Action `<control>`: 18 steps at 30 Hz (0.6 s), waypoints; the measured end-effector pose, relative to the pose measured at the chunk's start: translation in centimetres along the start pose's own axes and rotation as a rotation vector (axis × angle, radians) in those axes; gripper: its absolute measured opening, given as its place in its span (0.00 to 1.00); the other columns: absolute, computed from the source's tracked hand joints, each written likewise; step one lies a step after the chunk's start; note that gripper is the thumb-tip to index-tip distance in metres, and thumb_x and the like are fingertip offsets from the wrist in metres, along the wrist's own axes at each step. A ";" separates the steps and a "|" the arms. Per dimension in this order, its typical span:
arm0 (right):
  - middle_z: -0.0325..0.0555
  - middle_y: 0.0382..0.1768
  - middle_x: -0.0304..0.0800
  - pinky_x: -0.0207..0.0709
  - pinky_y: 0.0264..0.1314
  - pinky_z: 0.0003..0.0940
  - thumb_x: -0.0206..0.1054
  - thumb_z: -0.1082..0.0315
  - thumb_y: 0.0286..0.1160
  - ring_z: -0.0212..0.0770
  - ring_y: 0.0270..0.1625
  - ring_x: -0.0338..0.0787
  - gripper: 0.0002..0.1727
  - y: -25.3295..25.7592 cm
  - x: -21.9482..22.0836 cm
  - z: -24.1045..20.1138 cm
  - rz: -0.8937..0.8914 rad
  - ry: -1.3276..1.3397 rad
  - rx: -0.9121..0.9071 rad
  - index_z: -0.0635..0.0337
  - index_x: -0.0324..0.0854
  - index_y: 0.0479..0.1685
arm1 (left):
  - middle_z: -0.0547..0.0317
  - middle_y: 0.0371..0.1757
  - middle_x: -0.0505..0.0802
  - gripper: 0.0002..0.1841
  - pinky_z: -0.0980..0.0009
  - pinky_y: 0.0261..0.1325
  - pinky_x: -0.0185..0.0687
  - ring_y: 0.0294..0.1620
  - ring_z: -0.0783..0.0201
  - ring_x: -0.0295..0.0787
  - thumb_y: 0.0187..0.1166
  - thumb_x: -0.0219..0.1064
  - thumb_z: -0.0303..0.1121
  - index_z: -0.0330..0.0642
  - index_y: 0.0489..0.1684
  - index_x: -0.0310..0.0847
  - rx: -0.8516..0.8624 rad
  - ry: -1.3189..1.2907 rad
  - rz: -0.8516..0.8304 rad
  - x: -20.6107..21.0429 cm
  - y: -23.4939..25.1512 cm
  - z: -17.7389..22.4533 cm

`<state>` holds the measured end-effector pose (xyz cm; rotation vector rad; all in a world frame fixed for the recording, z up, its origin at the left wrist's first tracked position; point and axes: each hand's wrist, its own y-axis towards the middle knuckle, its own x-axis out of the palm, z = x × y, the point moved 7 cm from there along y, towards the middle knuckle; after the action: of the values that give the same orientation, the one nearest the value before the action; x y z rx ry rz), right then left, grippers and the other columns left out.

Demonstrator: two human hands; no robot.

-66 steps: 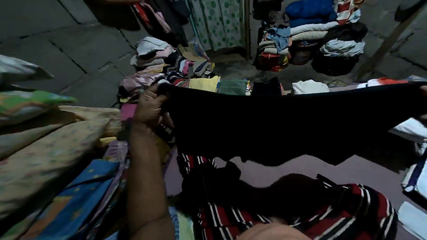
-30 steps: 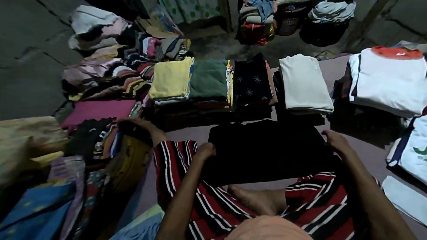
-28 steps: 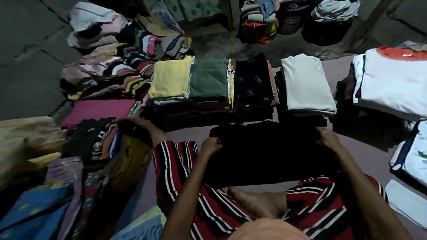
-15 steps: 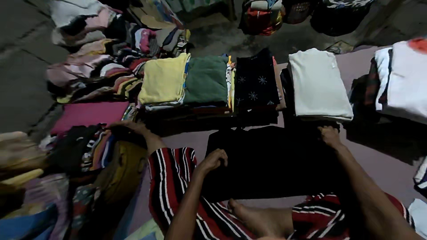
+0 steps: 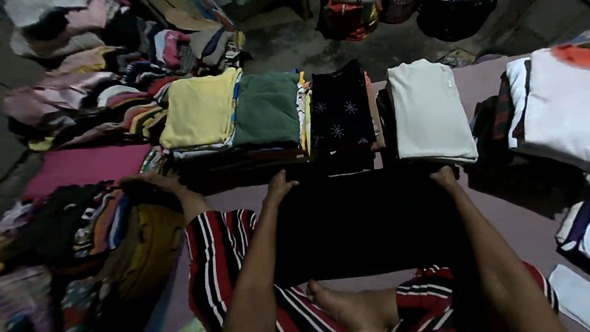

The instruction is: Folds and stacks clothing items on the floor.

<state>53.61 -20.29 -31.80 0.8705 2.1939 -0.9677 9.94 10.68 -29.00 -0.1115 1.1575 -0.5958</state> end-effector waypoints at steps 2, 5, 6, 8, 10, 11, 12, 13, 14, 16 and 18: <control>0.77 0.72 0.77 0.68 0.80 0.60 0.71 0.72 0.75 0.67 0.78 0.78 0.28 -0.2 0.1 -0.1 -0.012 -0.018 0.041 0.81 0.72 0.71 | 0.28 0.68 0.85 0.26 0.41 0.78 0.69 0.74 0.35 0.80 0.79 0.73 0.32 0.24 0.72 0.75 -0.035 0.019 -0.009 -0.1 0.1 -0.6; 0.77 0.70 0.79 0.67 0.80 0.62 0.72 0.75 0.73 0.69 0.77 0.78 0.26 -0.9 -1.3 -0.7 0.007 -0.015 -0.057 0.80 0.76 0.69 | 0.29 0.63 0.86 0.18 0.44 0.73 0.74 0.67 0.38 0.83 0.78 0.73 0.25 0.24 0.62 0.81 0.042 -0.189 0.087 -2.0 -1.2 -0.4; 0.77 0.68 0.81 0.68 0.78 0.63 0.72 0.77 0.72 0.69 0.75 0.79 0.24 -1.4 -2.2 -0.8 0.017 -0.001 -0.102 0.79 0.78 0.67 | 0.31 0.63 0.87 0.17 0.45 0.72 0.76 0.66 0.39 0.84 0.77 0.73 0.23 0.24 0.60 0.81 0.097 -0.255 0.120 -2.9 -2.1 -0.3; 0.77 0.58 0.85 0.74 0.69 0.64 0.72 0.83 0.66 0.68 0.64 0.84 0.18 -2.5 -4.0 -0.4 0.066 0.073 -0.221 0.78 0.82 0.56 | 0.34 0.59 0.88 0.13 0.48 0.67 0.79 0.61 0.45 0.86 0.74 0.73 0.19 0.24 0.54 0.81 0.223 -0.354 0.172 -4.8 -4.8 0.3; 0.76 0.50 0.86 0.75 0.62 0.62 0.72 0.85 0.65 0.65 0.55 0.85 0.13 -4.7 -5.8 0.0 0.096 0.102 -0.308 0.80 0.82 0.48 | 0.42 0.53 0.90 0.11 0.57 0.59 0.83 0.53 0.56 0.87 0.69 0.73 0.14 0.27 0.47 0.81 0.347 -0.445 0.189 -6.1 -8.1 0.3; 0.75 0.46 0.86 0.76 0.59 0.60 0.71 0.85 0.66 0.62 0.50 0.85 0.11 -5.8 -6.5 0.4 0.101 0.095 -0.341 0.81 0.81 0.45 | 0.48 0.50 0.90 0.12 0.62 0.56 0.84 0.50 0.63 0.87 0.65 0.73 0.13 0.28 0.44 0.81 0.393 -0.481 0.164 -6.5 -9.8 0.1; 0.72 0.43 0.85 0.77 0.56 0.58 0.71 0.84 0.67 0.58 0.47 0.85 0.09 -6.9 -7.0 1.0 0.092 0.073 -0.354 0.81 0.81 0.44 | 0.53 0.46 0.90 0.11 0.68 0.53 0.85 0.47 0.69 0.87 0.62 0.72 0.13 0.30 0.41 0.80 0.431 -0.502 0.123 -6.5 -11.4 -0.1; 0.68 0.40 0.84 0.76 0.54 0.54 0.70 0.83 0.68 0.55 0.44 0.84 0.09 -7.9 -7.2 1.8 0.073 0.044 -0.353 0.80 0.80 0.43 | 0.58 0.45 0.89 0.10 0.73 0.52 0.84 0.46 0.73 0.86 0.60 0.71 0.14 0.31 0.37 0.80 0.465 -0.497 0.058 -6.1 -13.0 -0.4; 0.68 0.40 0.85 0.77 0.53 0.56 0.70 0.82 0.68 0.56 0.44 0.84 0.08 -8.7 -7.0 2.8 0.045 0.001 -0.341 0.80 0.80 0.43 | 0.56 0.45 0.88 0.09 0.72 0.55 0.83 0.48 0.72 0.85 0.59 0.70 0.14 0.30 0.35 0.80 0.486 -0.461 -0.026 -5.2 -14.5 -0.9; 0.74 0.47 0.87 0.76 0.59 0.67 0.70 0.81 0.70 0.68 0.52 0.87 0.11 -10.0 -5.6 4.8 -0.052 -0.146 -0.277 0.78 0.83 0.49 | 0.46 0.50 0.89 0.09 0.62 0.63 0.80 0.55 0.60 0.85 0.59 0.69 0.12 0.25 0.36 0.82 0.476 -0.313 -0.202 -2.3 -16.9 -2.0; 0.77 0.60 0.85 0.71 0.68 0.74 0.69 0.81 0.71 0.76 0.65 0.83 0.16 -10.8 -3.3 7.2 -0.162 -0.304 -0.197 0.75 0.84 0.58 | 0.39 0.57 0.90 0.14 0.52 0.70 0.77 0.62 0.49 0.85 0.63 0.70 0.11 0.25 0.48 0.85 0.369 -0.152 -0.349 1.6 -18.1 -3.7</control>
<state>49.29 -32.66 -29.11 0.4286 2.0737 -0.8751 0.16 -4.59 -24.96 -0.0415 0.8698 -1.0823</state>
